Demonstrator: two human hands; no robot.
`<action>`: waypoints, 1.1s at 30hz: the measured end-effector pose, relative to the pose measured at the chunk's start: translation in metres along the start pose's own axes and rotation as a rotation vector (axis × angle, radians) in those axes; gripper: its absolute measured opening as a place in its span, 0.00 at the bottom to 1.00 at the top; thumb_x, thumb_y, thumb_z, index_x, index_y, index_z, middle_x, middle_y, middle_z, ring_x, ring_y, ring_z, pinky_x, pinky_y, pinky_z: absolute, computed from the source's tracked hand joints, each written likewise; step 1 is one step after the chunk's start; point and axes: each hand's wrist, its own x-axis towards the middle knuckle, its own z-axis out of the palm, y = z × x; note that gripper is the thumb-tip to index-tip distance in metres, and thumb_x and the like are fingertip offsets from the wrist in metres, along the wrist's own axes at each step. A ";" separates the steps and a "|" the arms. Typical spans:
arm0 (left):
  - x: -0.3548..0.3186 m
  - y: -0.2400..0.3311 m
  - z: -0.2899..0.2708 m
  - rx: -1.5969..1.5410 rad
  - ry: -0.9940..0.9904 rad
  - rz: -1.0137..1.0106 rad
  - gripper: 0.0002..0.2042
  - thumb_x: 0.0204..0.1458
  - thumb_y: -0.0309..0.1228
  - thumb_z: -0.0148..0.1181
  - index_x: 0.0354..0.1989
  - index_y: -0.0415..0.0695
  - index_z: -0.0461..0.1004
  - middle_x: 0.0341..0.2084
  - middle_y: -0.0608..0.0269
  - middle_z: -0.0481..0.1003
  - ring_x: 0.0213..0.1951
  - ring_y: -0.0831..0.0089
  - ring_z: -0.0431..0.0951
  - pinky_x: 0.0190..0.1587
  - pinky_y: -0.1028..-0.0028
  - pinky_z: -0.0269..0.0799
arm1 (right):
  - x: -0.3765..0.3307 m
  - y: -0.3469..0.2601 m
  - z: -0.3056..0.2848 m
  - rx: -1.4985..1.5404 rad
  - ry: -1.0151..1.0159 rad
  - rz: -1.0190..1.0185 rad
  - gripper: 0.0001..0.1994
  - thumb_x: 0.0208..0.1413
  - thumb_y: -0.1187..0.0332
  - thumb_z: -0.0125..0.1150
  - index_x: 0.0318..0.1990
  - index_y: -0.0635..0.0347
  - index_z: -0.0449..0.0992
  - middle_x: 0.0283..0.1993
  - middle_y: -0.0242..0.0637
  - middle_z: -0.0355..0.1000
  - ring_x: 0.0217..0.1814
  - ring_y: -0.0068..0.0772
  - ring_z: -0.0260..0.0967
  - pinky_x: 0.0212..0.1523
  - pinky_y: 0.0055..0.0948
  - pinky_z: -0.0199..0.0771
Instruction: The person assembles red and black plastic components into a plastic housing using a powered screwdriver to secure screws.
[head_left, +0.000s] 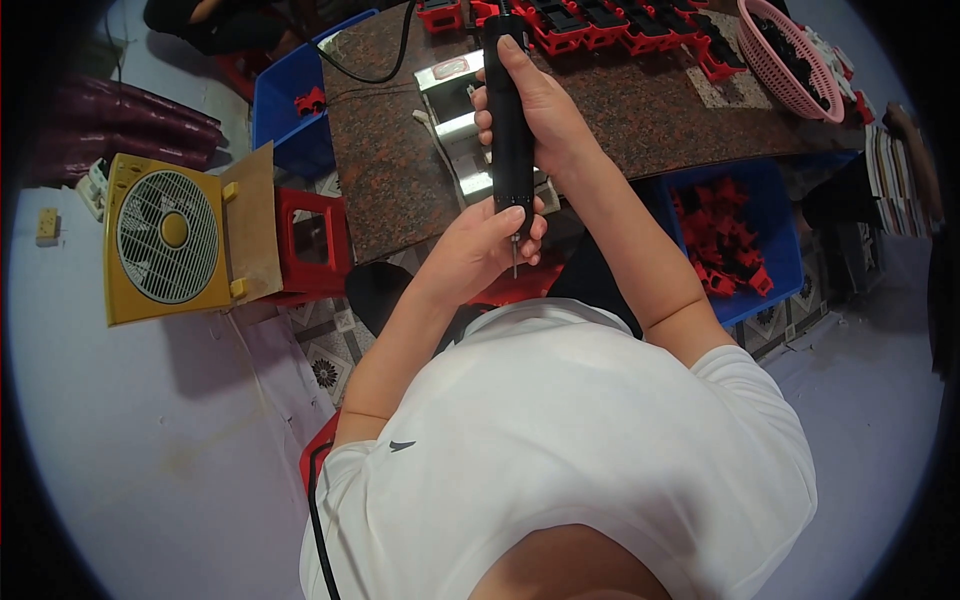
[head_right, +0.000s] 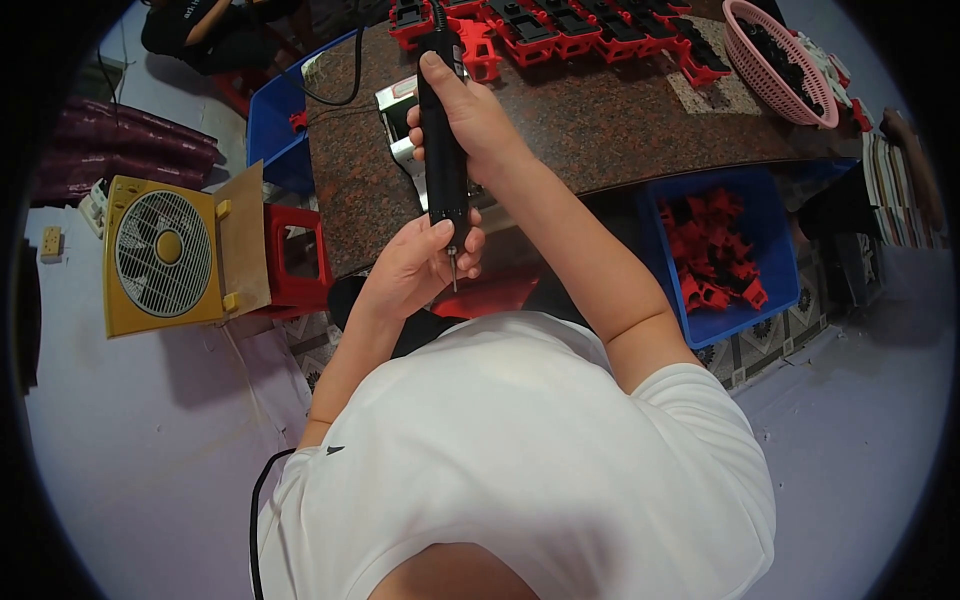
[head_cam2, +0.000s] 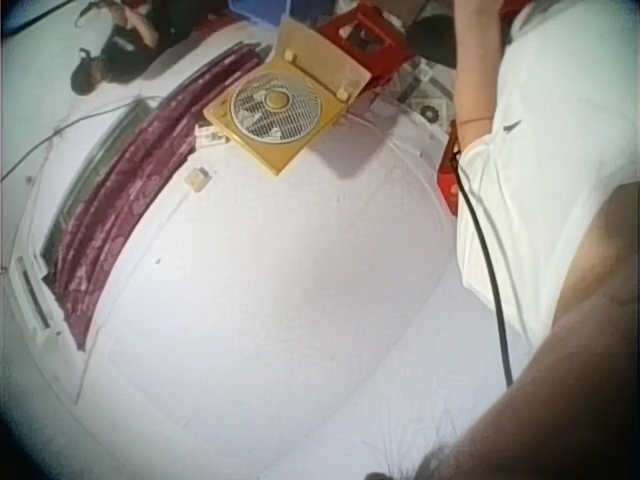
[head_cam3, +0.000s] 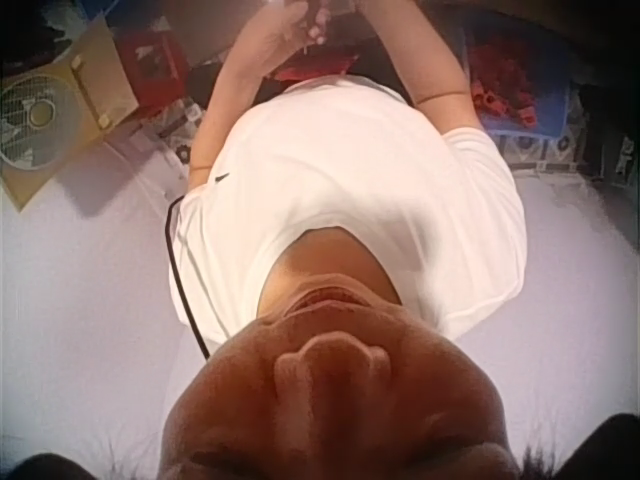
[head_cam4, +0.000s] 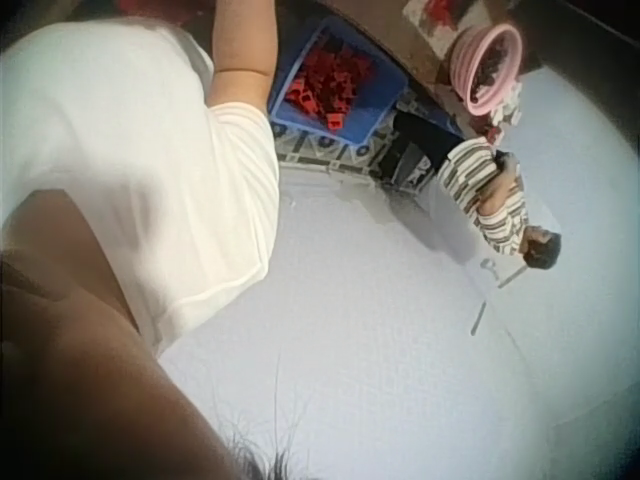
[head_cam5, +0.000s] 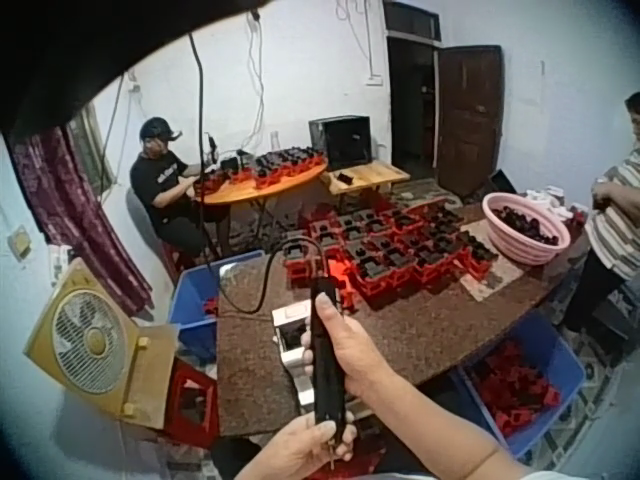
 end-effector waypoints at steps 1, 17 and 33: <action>0.000 0.000 0.001 -0.001 -0.001 0.000 0.16 0.61 0.37 0.50 0.50 0.38 0.65 0.33 0.63 0.70 0.33 0.76 0.68 0.39 0.72 0.67 | 0.000 0.000 0.000 0.009 0.000 -0.002 0.30 0.52 0.40 0.59 0.41 0.62 0.68 0.26 0.34 0.70 0.23 0.23 0.70 0.23 0.23 0.74; 0.001 -0.006 0.001 0.008 0.023 0.010 0.16 0.62 0.38 0.50 0.49 0.37 0.65 0.32 0.63 0.70 0.33 0.76 0.68 0.39 0.72 0.68 | -0.001 0.004 -0.004 -0.051 0.029 -0.017 0.32 0.53 0.36 0.53 0.41 0.63 0.68 0.25 0.33 0.69 0.23 0.23 0.69 0.23 0.24 0.74; 0.002 -0.008 -0.003 0.001 0.034 0.025 0.13 0.62 0.36 0.49 0.48 0.39 0.67 0.31 0.64 0.71 0.31 0.77 0.67 0.39 0.72 0.67 | 0.001 0.008 -0.004 -0.087 0.032 -0.032 0.35 0.49 0.33 0.53 0.40 0.63 0.67 0.25 0.32 0.69 0.23 0.21 0.69 0.23 0.23 0.75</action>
